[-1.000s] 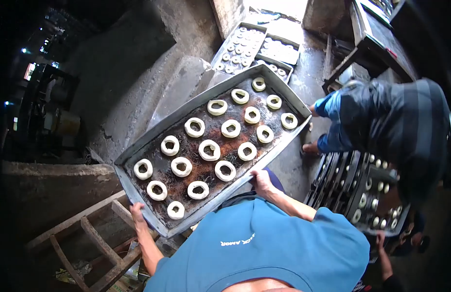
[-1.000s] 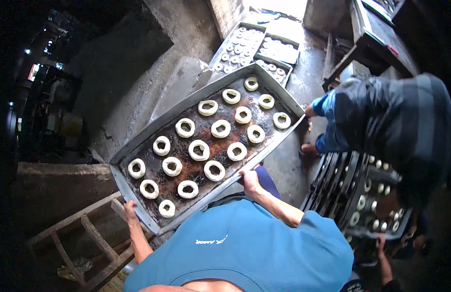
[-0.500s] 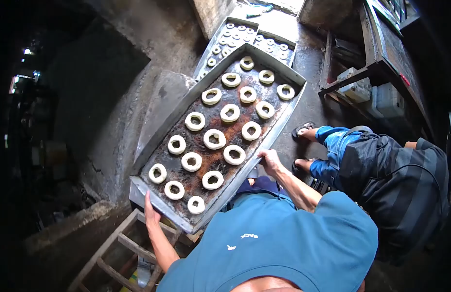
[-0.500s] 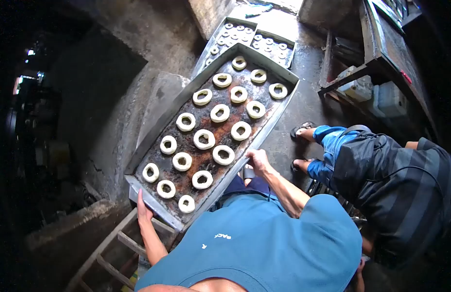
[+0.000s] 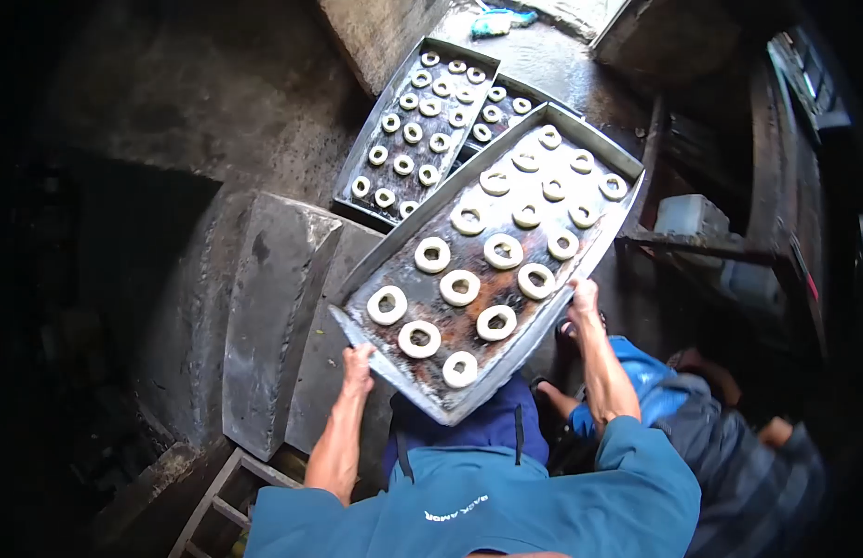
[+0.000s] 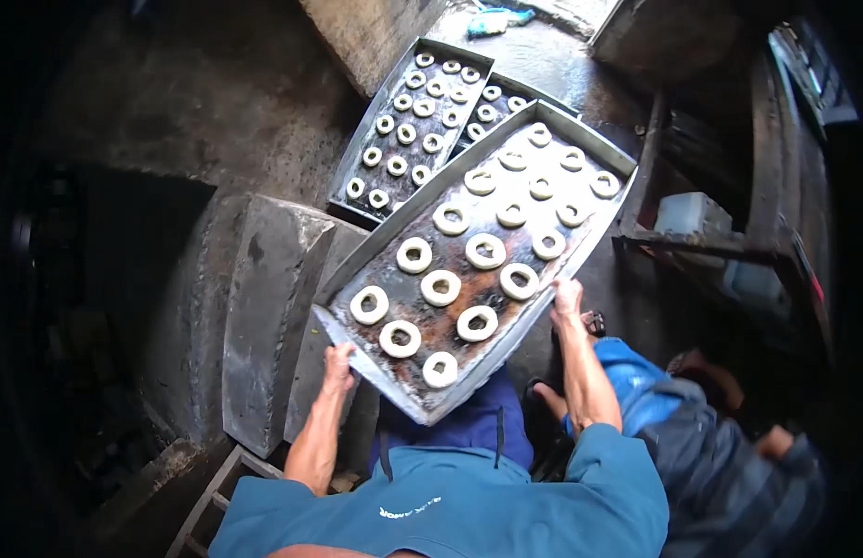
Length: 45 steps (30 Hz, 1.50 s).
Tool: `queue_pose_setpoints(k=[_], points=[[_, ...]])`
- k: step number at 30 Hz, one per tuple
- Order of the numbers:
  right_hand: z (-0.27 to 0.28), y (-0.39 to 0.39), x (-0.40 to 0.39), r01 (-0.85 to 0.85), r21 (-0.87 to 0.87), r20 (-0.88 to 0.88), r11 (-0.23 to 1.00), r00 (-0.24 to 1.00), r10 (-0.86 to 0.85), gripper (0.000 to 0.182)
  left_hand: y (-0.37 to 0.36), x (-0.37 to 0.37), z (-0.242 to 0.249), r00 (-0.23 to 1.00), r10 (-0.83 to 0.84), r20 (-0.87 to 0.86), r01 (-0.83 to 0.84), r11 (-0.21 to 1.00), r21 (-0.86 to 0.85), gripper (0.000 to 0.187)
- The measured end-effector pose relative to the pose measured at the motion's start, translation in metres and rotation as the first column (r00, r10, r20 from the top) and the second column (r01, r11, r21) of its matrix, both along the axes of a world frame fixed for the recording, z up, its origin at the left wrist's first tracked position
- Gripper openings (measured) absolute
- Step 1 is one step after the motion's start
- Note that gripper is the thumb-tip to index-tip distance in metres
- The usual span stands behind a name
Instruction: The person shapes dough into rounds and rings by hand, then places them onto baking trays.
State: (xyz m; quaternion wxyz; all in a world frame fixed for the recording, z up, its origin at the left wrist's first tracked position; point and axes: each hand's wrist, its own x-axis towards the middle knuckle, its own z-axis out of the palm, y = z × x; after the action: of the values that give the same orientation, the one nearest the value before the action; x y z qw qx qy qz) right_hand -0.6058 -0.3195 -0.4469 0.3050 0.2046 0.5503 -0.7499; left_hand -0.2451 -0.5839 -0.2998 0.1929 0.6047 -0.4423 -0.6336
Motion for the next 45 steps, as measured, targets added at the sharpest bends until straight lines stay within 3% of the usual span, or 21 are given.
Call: queue_pose_setpoints(k=[2,4,5,6,9,12,13,14,18,20,22,24,26,28,29,33,38,39,40,43,45], points=[[-0.061,-0.014,-0.064,-0.023,-0.026,-0.023,0.999,0.999,0.023,0.025,0.008,-0.056,-0.060,0.994,0.111,0.011,-0.110,0.993,-0.042,0.011],[-0.109,-0.028,-0.124,-0.061,-0.078,-0.021,0.995,0.998,0.059,0.030,0.012,-0.098,-0.118,0.993,0.113,0.029,-0.112,0.993,-0.029,0.024],[-0.132,-0.038,-0.158,-0.075,-0.016,-0.038,0.997,0.997,0.074,0.030,0.010,-0.120,-0.153,0.992,0.108,0.064,-0.106,0.994,-0.031,0.023],[-0.154,-0.051,-0.190,-0.089,0.047,-0.053,0.995,0.994,0.092,0.029,0.010,-0.153,-0.176,0.973,0.221,0.069,-0.222,0.975,-0.006,0.015],[-0.247,-0.068,-0.245,-0.090,-0.006,-0.099,0.996,0.991,0.089,0.032,0.015,-0.199,-0.245,0.992,0.121,0.030,-0.117,0.987,-0.108,0.023],[-0.307,-0.105,-0.286,-0.140,0.040,-0.126,0.989,0.982,0.144,0.039,-0.002,-0.232,-0.294,0.989,0.143,0.048,-0.141,0.989,-0.045,0.031],[-0.320,-0.119,-0.300,-0.143,0.047,-0.121,0.989,0.982,0.147,0.039,-0.006,-0.252,-0.305,0.969,0.222,0.110,-0.214,0.974,-0.077,0.031],[-0.381,-0.105,-0.280,-0.107,-0.024,-0.102,0.994,0.989,0.104,0.039,0.013,-0.243,-0.348,0.970,0.204,0.129,-0.186,0.972,-0.143,0.031],[-0.401,-0.139,-0.298,-0.138,0.118,-0.016,0.983,0.990,0.141,0.038,-0.012,-0.245,-0.413,0.966,0.252,0.063,-0.243,0.963,-0.117,0.024],[-0.414,-0.151,-0.294,-0.162,0.123,-0.078,0.979,0.982,0.172,0.035,-0.028,-0.239,-0.442,0.996,0.079,0.046,-0.077,0.996,-0.050,0.021],[-0.445,-0.148,-0.288,-0.149,0.129,-0.036,0.980,0.987,0.155,0.034,-0.032,-0.239,-0.485,0.989,0.147,0.006,-0.146,0.987,-0.061,0.011],[-0.435,-0.153,-0.284,-0.285,0.279,-0.015,0.917,0.953,0.301,0.028,-0.040,-0.224,-0.516,0.983,0.181,0.005,-0.180,0.973,0.145,0.007],[-0.449,-0.156,-0.281,-0.279,0.244,-0.009,0.929,0.957,0.290,0.026,-0.049,-0.208,-0.547,0.982,0.190,0.012,-0.188,0.958,0.216,0.008],[-0.445,-0.160,-0.275,-0.271,0.226,0.065,0.936,0.963,0.263,0.026,-0.054,-0.226,-0.530,0.962,0.271,-0.031,-0.253,0.930,0.265,0.015],[-0.445,-0.158,-0.272,-0.278,0.230,0.076,0.933,0.961,0.267,0.026,-0.052,-0.224,-0.532,0.973,0.226,-0.045,-0.215,0.959,0.185,0.024],[-0.441,-0.160,-0.270,-0.318,0.245,0.074,0.916,0.948,0.310,0.026,-0.054,-0.210,-0.541,0.958,0.285,-0.044,-0.277,0.950,0.142,0.038],[-0.444,-0.159,-0.268,-0.282,0.266,0.015,0.922,0.957,0.289,0.024,-0.068,-0.207,-0.540,0.979,0.204,-0.022,-0.197,0.962,0.188,0.032],[-0.443,-0.160,-0.265,-0.295,0.315,-0.092,0.902,0.937,0.338,0.026,-0.070,-0.204,-0.538,0.979,0.201,-0.018,-0.192,0.957,0.219,0.031],[-0.447,-0.161,-0.264,-0.333,0.443,-0.087,0.833,0.908,0.409,0.029,-0.072,-0.205,-0.539,0.980,0.196,-0.016,-0.186,0.950,0.252,0.029],[-0.456,-0.157,-0.254,-0.250,0.475,-0.165,0.844,0.917,0.364,0.050,-0.078,-0.216,-0.536,0.980,0.199,-0.006,-0.189,0.937,0.294,0.031],[-0.412,-0.155,-0.226,-0.192,0.581,-0.194,0.791,0.911,0.363,0.062,-0.085,-0.212,-0.542,0.996,0.084,-0.038,-0.066,0.937,0.342,0.041]])
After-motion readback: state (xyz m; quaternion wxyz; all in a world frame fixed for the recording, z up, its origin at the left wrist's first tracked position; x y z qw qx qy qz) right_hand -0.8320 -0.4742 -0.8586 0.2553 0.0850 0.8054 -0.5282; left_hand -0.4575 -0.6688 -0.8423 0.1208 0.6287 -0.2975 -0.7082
